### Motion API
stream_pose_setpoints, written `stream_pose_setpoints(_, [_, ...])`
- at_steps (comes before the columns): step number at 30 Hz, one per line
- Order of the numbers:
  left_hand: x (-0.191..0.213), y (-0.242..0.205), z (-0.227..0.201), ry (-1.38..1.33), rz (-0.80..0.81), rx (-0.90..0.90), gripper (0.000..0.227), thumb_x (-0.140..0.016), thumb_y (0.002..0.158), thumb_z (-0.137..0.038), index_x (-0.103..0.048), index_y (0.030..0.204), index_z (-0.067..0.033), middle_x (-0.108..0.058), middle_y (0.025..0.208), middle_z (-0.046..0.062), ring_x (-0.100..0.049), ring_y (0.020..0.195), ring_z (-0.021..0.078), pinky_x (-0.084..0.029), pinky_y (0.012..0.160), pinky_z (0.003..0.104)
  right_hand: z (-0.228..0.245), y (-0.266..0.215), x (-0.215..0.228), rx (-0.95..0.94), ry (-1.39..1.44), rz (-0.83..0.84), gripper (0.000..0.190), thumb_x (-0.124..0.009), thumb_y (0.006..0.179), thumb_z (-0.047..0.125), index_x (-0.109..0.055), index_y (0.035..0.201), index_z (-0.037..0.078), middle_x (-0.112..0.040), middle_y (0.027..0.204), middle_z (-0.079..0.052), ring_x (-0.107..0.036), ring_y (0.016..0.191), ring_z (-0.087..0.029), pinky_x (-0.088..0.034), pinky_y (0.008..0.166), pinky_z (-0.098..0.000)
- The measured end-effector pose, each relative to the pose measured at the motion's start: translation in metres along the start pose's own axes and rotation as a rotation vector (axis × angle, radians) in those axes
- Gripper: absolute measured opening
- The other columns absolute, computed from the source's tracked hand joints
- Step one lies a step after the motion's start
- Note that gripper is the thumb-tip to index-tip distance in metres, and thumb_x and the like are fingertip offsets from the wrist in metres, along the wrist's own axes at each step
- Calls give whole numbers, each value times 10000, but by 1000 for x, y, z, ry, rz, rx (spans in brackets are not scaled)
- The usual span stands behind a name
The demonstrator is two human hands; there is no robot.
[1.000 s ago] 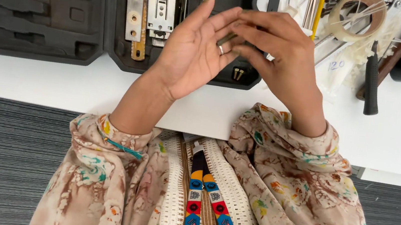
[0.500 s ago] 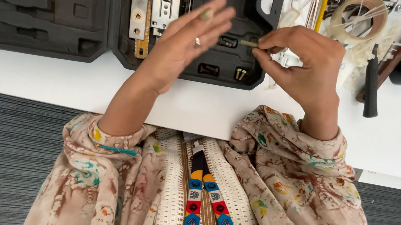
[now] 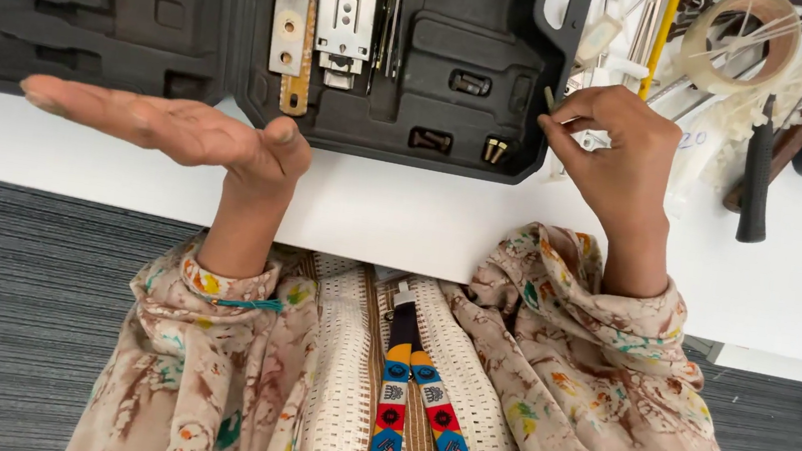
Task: The person organizes small metal lock components and screws into a black plastic case. They place a metal latch plate, a long metal strip, and several screws into designated slots within the case.
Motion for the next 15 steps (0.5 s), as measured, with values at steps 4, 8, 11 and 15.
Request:
stream_pose_setpoints(4, [4,-9,0,-59,-31,-45,817,-375,908,-721,-181,1613,-356,-50,1703,98,-27,1599,345,-64,1292,667,7,5,-1,-37,-24,22,177,-864,903,-41,-699,956,-3,-731,1003,-91,-729,833,-178,-580,693,-258])
stream_pose_setpoints(8, [8,-12,0,-133,-37,-137,721,-379,973,-666,-283,1588,-302,-88,1678,163,-36,1568,378,-115,1253,726,28,11,-13,93,-264,63,156,-843,878,-21,-714,919,57,-735,953,-42,-690,751,-205,-531,651,-314])
stream_pose_setpoints(11, [10,-16,-2,-181,-16,-154,688,-373,994,-642,-310,1575,-280,-103,1666,187,-43,1562,380,-141,1235,740,30,13,-21,129,-304,91,187,-845,864,8,-684,934,70,-732,945,-25,-692,784,-232,-536,692,-349])
stream_pose_setpoints(15, [9,-21,-1,-227,8,-117,647,-362,996,-623,-352,1541,-273,-144,1655,195,-82,1569,370,-198,1240,733,14,15,-17,29,-191,89,231,-834,863,-10,-658,1001,46,-742,988,-38,-694,804,-231,-540,701,-331])
Point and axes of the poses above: each hand's wrist, its own y-axis towards the middle knuckle, its own x-axis out of the back of the hand, z = x × y, the point moved 8 cm from there along y, towards the middle knuckle
